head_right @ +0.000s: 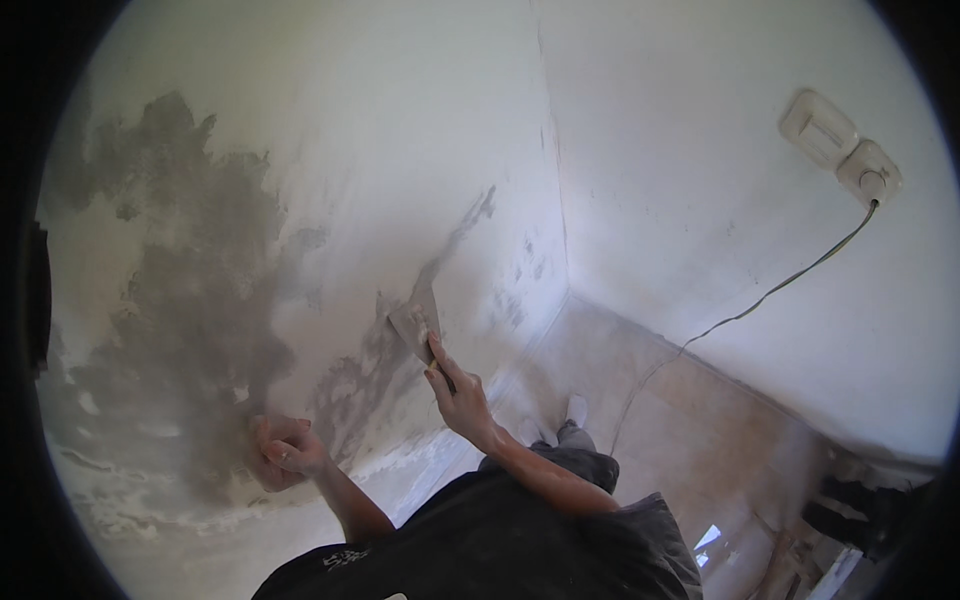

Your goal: The person applies white plaster to a wall using a metal putty knife, spreading and smoothing the material over a large area.

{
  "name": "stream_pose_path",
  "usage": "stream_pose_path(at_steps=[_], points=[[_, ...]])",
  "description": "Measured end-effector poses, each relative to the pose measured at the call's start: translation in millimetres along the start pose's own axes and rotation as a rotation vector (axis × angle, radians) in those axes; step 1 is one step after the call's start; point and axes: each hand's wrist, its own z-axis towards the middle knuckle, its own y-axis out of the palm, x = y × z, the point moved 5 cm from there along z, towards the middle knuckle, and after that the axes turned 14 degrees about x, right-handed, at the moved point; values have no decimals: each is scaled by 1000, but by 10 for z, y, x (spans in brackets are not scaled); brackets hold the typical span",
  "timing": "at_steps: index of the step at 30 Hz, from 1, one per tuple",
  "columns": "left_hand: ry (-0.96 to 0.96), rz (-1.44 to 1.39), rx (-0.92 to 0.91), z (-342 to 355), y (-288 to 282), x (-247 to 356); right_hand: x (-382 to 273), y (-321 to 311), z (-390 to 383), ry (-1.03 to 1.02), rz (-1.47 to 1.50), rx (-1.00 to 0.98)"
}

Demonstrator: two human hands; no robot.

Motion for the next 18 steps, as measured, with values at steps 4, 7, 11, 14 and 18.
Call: stream_pose_path(at_steps=[4, 7, 11, 14, 18], points=[[5, 92, -22, 23, -31, 74, -50, 65, 50, 64, 27, -4], [34, 76, -15, 19, 69, 74, -456, 15, 626, 160, 131, 58], [195, 46, -26, 27, 64, 73, -288, 112, 187, 6, 69, 44], [239, 75, -45, -12, 31, 59, -206, 47, 75, 61, 17, -29], [187, 69, 11, -57, 47, -19, -251, 42, 292, 121, 29, -26]])
